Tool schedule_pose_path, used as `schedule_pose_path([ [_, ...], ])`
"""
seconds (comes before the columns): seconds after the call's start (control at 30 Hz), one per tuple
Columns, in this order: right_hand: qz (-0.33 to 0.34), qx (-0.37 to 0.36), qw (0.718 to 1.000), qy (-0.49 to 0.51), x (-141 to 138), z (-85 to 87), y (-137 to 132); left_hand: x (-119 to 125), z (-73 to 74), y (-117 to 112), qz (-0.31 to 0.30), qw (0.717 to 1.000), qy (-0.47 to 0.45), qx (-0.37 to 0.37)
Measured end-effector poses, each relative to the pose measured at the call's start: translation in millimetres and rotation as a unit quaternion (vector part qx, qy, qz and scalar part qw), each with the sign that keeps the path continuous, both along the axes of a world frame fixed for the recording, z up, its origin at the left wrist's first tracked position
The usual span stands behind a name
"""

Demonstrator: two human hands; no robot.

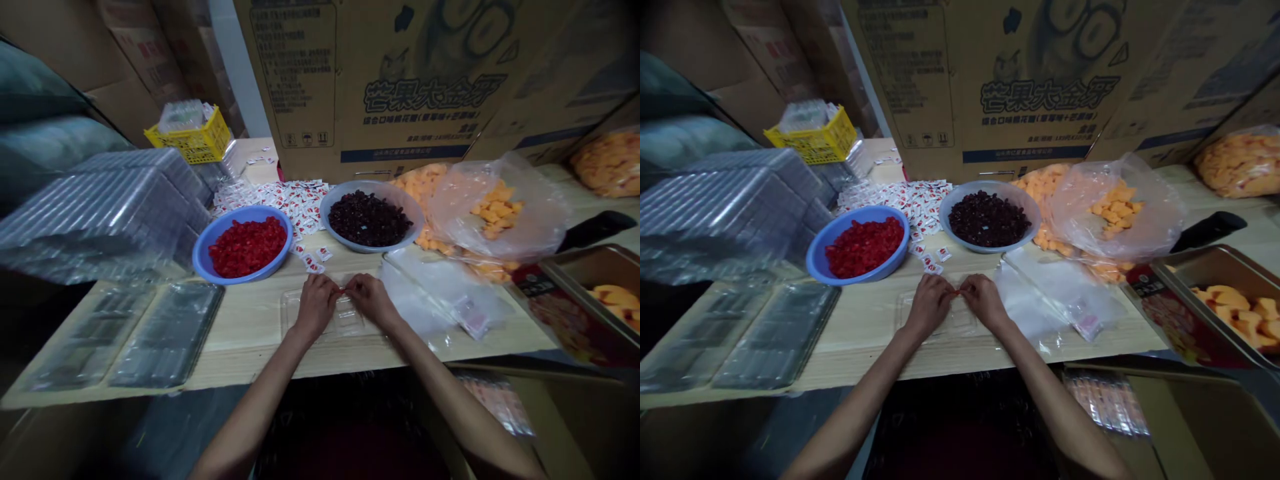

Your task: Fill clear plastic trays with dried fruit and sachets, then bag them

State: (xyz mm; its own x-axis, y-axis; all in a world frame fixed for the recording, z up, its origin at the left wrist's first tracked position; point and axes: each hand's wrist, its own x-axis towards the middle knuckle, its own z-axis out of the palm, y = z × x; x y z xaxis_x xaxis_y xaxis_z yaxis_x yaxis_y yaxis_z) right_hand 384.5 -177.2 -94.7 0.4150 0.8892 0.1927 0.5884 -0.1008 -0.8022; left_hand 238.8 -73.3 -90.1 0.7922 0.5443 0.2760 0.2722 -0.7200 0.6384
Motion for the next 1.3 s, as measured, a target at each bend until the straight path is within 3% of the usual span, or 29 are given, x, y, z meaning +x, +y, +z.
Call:
schedule_pose_path([
  [0.13,0.021,0.021,1.000,-0.010,-5.6,-5.0,3.2,-1.1,5.1,-3.9,-0.001,0.998,0.038,0.052],
  [0.23,0.005,0.065,0.998,-0.014,6.2,17.6,-9.2,-16.3,22.8,-0.1,0.029,0.998,-0.012,0.062],
  [0.3,-0.037,0.106,0.993,-0.034,27.5,41.9,-20.7,-38.3,42.6,16.1,0.087,0.991,-0.070,0.080],
  [0.4,-0.123,0.133,0.977,-0.111,79.0,77.3,-26.8,-80.1,71.2,68.7,0.210,0.964,-0.095,0.134],
  [0.5,-0.162,0.060,0.967,-0.190,132.8,94.5,-8.8,-110.1,78.4,139.5,0.281,0.950,0.047,0.129],
  [0.6,-0.136,-0.094,0.961,-0.220,165.0,92.2,25.6,-115.4,65.4,193.2,0.226,0.936,0.270,0.009],
  [0.67,-0.114,-0.156,0.954,-0.227,171.8,84.4,47.8,-111.0,54.9,209.4,0.184,0.925,0.331,-0.019],
  [0.8,-0.095,-0.220,0.943,-0.230,164.8,65.8,76.1,-105.5,45.7,208.7,0.196,0.931,0.307,-0.018],
  [0.9,-0.094,-0.272,0.931,-0.224,154.1,54.4,89.2,-107.5,46.5,200.1,0.239,0.942,0.234,-0.010],
  [1.07,-0.105,-0.275,0.931,-0.213,143.3,50.0,103.5,-109.8,46.5,189.5,0.267,0.958,0.105,0.005],
  [1.17,-0.122,-0.226,0.945,-0.203,141.4,61.6,95.1,-109.4,47.4,185.1,0.306,0.952,0.020,-0.013],
  [1.3,-0.121,-0.127,0.967,-0.182,115.0,80.6,51.9,-106.2,55.6,166.0,0.355,0.929,-0.099,-0.006],
])
